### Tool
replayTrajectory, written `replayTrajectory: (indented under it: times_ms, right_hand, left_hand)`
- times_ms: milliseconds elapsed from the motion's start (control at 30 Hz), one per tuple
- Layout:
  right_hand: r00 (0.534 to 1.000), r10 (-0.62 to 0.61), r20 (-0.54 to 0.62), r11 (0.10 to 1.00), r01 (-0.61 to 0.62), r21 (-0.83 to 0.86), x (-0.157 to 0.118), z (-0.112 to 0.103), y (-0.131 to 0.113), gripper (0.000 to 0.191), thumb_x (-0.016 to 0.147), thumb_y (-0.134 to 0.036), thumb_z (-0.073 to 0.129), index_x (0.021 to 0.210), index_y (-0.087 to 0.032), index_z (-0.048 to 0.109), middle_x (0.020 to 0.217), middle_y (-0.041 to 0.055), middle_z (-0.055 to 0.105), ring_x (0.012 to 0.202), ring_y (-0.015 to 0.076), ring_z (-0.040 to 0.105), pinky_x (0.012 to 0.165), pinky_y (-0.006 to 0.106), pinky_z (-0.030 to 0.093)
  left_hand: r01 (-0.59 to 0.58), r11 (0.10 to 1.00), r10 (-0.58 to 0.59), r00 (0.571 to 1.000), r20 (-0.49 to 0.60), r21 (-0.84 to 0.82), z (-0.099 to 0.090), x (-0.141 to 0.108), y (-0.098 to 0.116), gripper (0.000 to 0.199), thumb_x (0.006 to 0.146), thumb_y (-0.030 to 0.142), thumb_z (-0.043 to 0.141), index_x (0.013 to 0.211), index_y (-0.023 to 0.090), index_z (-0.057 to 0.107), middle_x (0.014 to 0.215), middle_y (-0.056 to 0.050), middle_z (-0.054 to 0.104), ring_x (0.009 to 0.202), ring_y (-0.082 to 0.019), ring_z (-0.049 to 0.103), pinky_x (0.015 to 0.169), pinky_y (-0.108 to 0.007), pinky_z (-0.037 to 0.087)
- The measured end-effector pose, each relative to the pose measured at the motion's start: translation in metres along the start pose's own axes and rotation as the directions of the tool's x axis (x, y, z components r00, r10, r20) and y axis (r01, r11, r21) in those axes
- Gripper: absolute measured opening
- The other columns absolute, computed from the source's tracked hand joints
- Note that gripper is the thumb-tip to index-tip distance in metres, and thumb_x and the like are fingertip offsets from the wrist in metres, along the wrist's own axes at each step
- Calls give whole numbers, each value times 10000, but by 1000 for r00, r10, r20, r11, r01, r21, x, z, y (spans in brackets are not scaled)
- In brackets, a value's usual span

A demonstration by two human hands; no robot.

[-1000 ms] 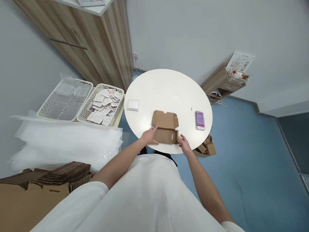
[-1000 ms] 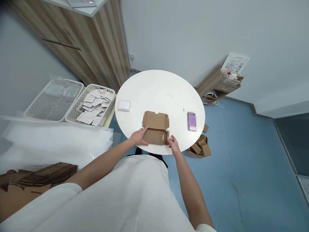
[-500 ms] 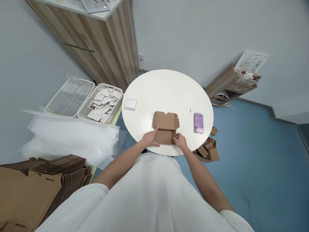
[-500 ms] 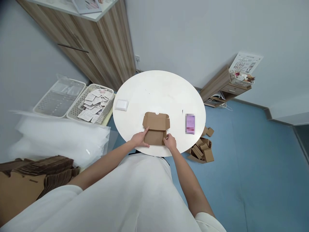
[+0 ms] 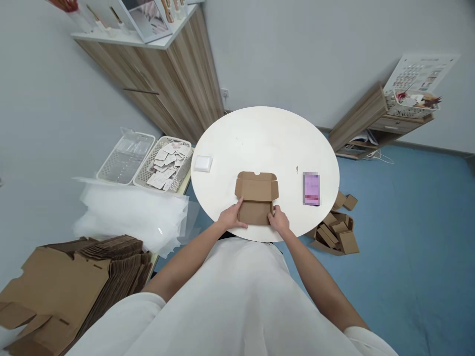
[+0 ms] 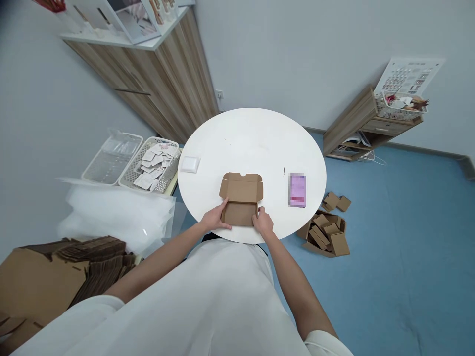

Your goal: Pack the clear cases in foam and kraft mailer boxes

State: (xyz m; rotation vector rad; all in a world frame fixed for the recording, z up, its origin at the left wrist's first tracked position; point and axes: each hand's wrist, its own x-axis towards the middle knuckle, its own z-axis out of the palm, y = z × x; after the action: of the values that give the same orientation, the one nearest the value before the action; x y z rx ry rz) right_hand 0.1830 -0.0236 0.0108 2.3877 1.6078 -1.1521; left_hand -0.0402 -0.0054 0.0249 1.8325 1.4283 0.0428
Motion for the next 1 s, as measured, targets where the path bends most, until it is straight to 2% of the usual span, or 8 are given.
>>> replayTrajectory:
  times_ms: [133,267,333,433,500,567,800,1000]
  right_hand:
    - [999,-39,23,999,38,27,-9,-3,5,498,792,-522,375,1173,-201,380,896,81,612,820,237,571,620,299,377]
    - [997,-64,32,987,58,149,-20,-3,14,592,795,-565,332,1261,-200,333,940,76,596,846,216,565,684,306,389]
    - [995,-98,4,967,94,237,-25,-1,18,595,793,-544,356,1271,-190,337,1019,84,569,888,199,552,734,300,392]
    - [990,-138,8,912,124,391,-27,3,21,562,795,-503,376,1261,-188,357,1071,79,543,856,171,557,719,283,414]
    - [989,-144,25,873,115,475,-24,4,21,547,797,-482,377,1260,-190,356,1067,74,539,776,153,565,659,274,432]
    - [990,-137,17,844,108,526,-19,4,19,541,797,-465,382,1259,-186,354,1060,75,536,722,143,562,622,271,440]
    - [987,-147,-62,803,155,576,-1,0,17,543,788,-456,410,1254,-181,357,1051,85,510,759,154,540,677,295,453]
    - [988,-137,-67,772,149,618,-3,5,21,597,787,-491,397,1293,-192,294,1138,99,443,766,145,527,759,323,443]
  left_hand:
    - [14,998,-15,1000,-22,-60,-3,-3,2,1159,472,559,701,1386,239,64,1299,-137,404,1147,-334,417,814,-364,385]
    - [72,971,-94,992,-85,-230,2,-14,1,1042,588,547,644,1388,230,57,1302,-142,393,1078,-293,480,821,-372,398]
    - [148,914,-204,973,-111,-378,9,-19,0,959,643,511,620,1385,208,92,1298,-151,397,1009,-253,526,817,-358,411]
    - [237,755,-334,941,-48,-612,18,-18,1,714,718,414,578,1323,169,287,1227,-143,483,971,-216,553,801,-328,434]
    - [217,671,-320,947,-12,-709,19,-12,3,557,721,312,576,1234,164,416,1167,-120,543,991,-212,550,804,-322,444]
    - [168,639,-284,958,-28,-751,17,-3,5,494,694,218,570,1176,170,475,1155,-100,560,1018,-214,540,821,-332,446]
    - [72,639,-188,980,-65,-766,5,21,11,506,676,153,493,1181,161,472,1240,-77,502,1095,-199,493,899,-334,414]
    - [63,646,-195,977,-85,-760,12,22,6,594,642,148,516,1229,165,428,1281,-80,461,1168,-225,422,944,-360,373]
